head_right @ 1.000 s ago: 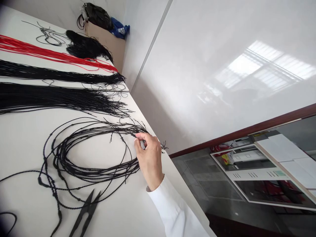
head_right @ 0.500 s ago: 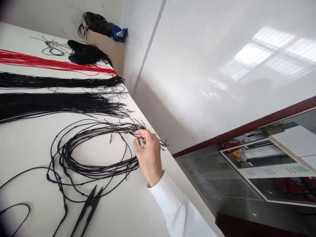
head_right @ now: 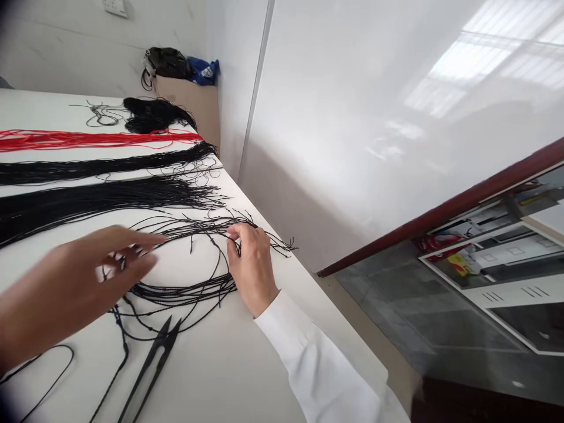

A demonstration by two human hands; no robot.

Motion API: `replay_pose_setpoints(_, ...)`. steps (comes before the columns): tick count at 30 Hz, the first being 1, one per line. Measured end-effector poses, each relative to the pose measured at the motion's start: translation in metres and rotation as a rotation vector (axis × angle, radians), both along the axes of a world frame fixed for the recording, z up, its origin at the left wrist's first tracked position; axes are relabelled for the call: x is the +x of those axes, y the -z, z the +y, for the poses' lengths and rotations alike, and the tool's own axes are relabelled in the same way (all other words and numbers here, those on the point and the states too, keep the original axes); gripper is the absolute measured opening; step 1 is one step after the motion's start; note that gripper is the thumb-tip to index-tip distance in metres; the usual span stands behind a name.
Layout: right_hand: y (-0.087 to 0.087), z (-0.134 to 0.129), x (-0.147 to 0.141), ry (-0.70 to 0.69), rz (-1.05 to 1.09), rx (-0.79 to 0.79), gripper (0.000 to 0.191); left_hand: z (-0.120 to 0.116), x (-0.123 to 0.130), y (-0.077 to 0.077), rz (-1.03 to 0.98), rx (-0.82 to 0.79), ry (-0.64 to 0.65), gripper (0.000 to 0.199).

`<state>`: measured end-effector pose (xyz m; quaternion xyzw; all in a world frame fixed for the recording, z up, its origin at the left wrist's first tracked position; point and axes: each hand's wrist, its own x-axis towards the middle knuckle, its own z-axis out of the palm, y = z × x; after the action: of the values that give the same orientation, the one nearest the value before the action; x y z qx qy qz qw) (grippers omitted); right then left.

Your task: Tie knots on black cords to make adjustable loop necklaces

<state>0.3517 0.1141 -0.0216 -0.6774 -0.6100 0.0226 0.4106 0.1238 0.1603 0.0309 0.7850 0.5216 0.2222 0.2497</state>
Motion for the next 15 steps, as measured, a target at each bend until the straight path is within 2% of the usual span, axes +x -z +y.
replay_pose_setpoints(3,0.001,0.0,-0.001,-0.012,-0.002,0.004,0.014,0.023,0.051,0.0,-0.001,-0.069,0.198,0.038)
replay_pose_setpoints(6,0.001,0.001,-0.001,-0.013,-0.002,0.008,0.015,0.039,0.085,0.007,-0.008,-0.085,0.31,0.036)
replay_pose_setpoints(9,0.0,0.001,-0.001,-0.016,0.008,0.001,0.014,0.045,0.096,0.013,-0.026,-0.084,0.347,0.025)
replay_pose_setpoints(15,-0.003,0.001,0.001,-0.004,0.013,-0.044,0.011,0.046,0.097,0.016,-0.048,-0.106,0.331,0.021)
